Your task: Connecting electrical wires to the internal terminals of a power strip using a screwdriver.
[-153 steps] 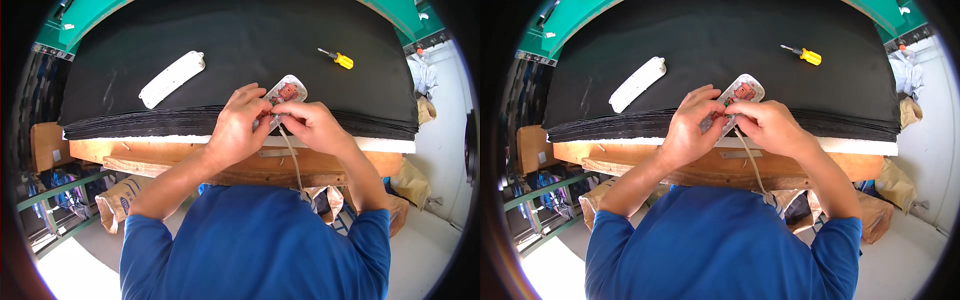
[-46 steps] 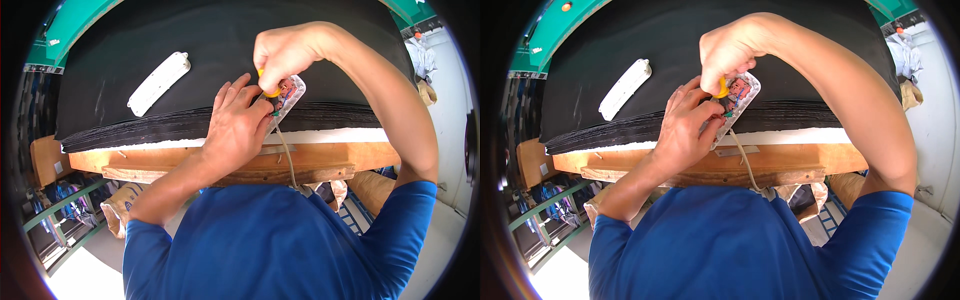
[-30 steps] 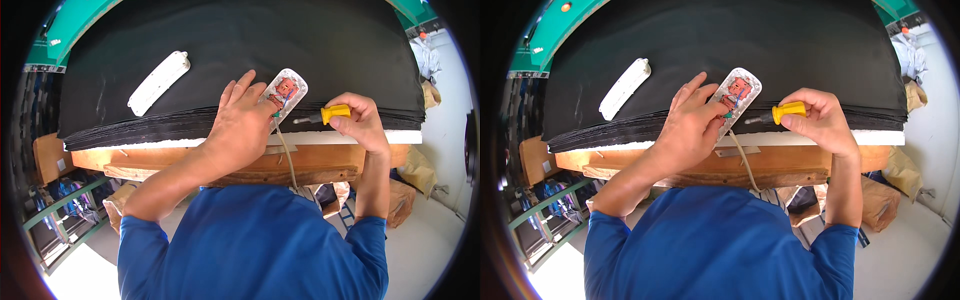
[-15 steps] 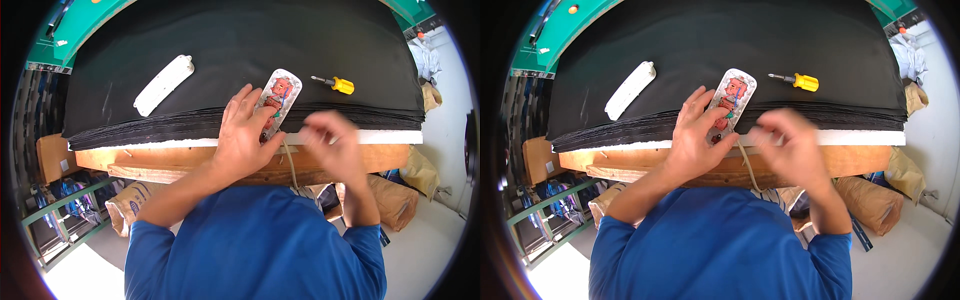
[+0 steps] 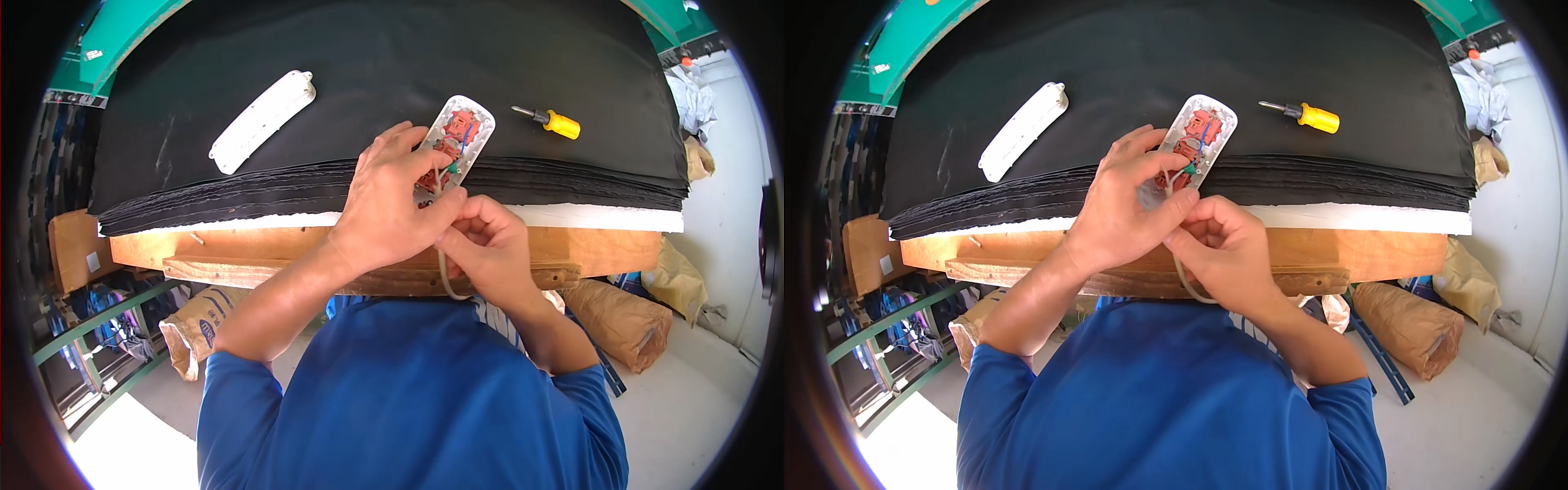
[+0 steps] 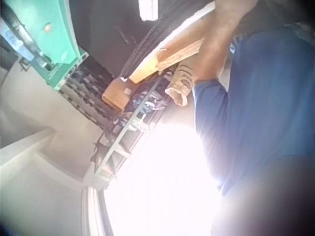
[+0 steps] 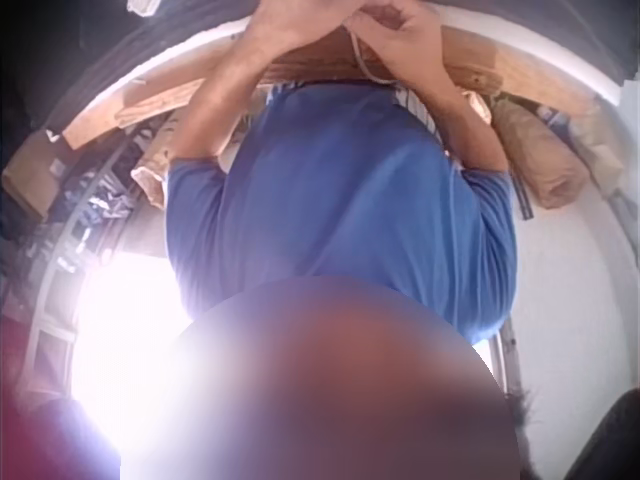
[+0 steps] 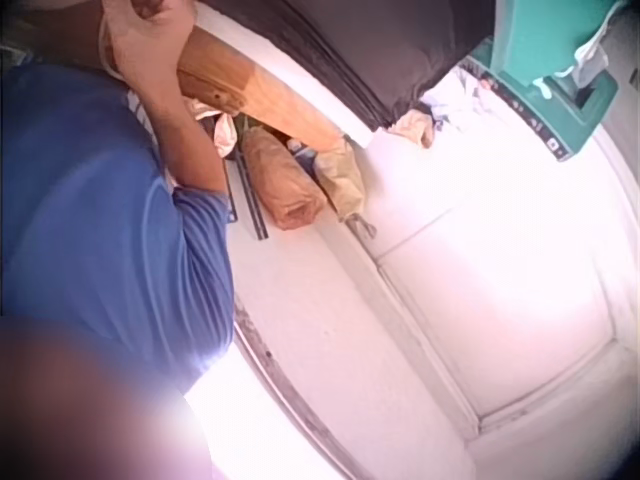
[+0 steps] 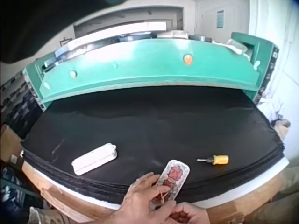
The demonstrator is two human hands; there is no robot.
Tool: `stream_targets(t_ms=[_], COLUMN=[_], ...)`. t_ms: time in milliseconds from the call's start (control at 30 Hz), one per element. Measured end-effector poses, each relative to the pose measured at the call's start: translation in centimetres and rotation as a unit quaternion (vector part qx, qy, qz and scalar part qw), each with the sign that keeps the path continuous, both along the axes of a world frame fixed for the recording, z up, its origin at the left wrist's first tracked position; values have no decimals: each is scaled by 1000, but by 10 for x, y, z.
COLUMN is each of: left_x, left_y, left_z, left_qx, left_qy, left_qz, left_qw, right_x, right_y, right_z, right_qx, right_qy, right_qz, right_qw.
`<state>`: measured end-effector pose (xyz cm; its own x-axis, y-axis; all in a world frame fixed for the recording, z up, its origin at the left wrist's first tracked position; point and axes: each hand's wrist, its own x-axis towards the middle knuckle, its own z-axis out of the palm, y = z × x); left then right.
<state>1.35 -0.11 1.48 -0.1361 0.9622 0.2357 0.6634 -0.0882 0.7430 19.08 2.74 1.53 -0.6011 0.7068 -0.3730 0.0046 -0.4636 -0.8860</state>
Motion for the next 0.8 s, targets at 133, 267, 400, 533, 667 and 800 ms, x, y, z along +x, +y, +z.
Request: stream_targets(t_ms=[133,267,400,533,667,800], left_x=[-4,-3,-4,-2,1,2], left_y=[0,-1,1,1,1,2], left_z=[-9,-10,-15,-19,-24,-21], left_qx=[8,17,29,37,71,85], left_qy=[-5,-28,-25,-16,-21,-27], left_qz=[0,-1,-2,5,16,27], left_qw=[1000,999,999,999,997,996], right_x=[-6,6,0,-6,-13,-17], right_y=[-6,10,32,30,28,30], right_z=[-9,-14,-14,-17,-18,-27], right_qx=[-1,253,418,475,417,358], right_qy=[33,-20,-135,-186,-160,-89], right_qz=[-6,-74,-19,-32,-68,-97], right_qw=[999,964,898,859,892,924])
